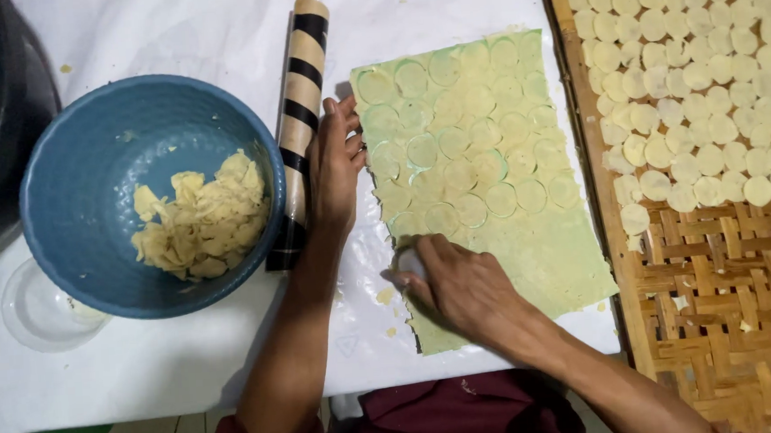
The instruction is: Cutting small circles out of a sheet of green dough using a circular mold and placing them on a tray.
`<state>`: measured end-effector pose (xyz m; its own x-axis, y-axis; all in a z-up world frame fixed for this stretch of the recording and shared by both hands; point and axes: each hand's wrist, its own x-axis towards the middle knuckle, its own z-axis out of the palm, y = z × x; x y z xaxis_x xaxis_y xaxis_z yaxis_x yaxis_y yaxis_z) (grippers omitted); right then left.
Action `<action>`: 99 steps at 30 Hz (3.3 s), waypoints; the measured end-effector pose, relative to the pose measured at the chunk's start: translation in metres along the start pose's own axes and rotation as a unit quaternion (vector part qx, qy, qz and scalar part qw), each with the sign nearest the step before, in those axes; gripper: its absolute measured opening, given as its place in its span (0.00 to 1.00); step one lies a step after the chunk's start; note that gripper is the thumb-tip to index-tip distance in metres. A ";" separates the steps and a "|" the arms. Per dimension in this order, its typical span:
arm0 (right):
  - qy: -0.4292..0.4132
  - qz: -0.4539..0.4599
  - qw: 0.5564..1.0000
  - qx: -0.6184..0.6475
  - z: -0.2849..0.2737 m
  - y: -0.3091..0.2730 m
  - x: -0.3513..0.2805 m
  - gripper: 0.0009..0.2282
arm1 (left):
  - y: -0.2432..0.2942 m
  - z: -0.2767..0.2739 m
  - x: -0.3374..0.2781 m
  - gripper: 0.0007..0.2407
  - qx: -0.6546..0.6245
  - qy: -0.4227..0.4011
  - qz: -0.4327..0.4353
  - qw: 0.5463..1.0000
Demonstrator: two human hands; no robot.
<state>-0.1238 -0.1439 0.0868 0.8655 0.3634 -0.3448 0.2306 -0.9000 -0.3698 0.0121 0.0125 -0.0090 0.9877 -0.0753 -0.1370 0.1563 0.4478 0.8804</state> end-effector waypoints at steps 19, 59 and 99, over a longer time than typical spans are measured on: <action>0.119 0.039 0.970 -0.206 0.045 0.033 -0.015 0.20 | -0.008 -0.007 -0.001 0.31 0.007 0.009 0.000 1.000; 0.092 0.133 0.963 -0.217 0.020 0.056 -0.026 0.20 | 0.036 0.052 -0.041 0.24 0.342 0.055 0.244 0.906; 0.019 0.183 0.982 -0.045 -0.014 0.082 -0.052 0.20 | 0.109 0.095 -0.129 0.17 0.388 -0.018 0.187 0.902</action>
<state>-0.1437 -0.2394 0.0864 0.9133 0.0044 -0.4073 -0.0617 -0.9869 -0.1491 -0.0990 -0.0135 0.1475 0.9678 -0.0836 0.2376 -0.2518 -0.3097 0.9169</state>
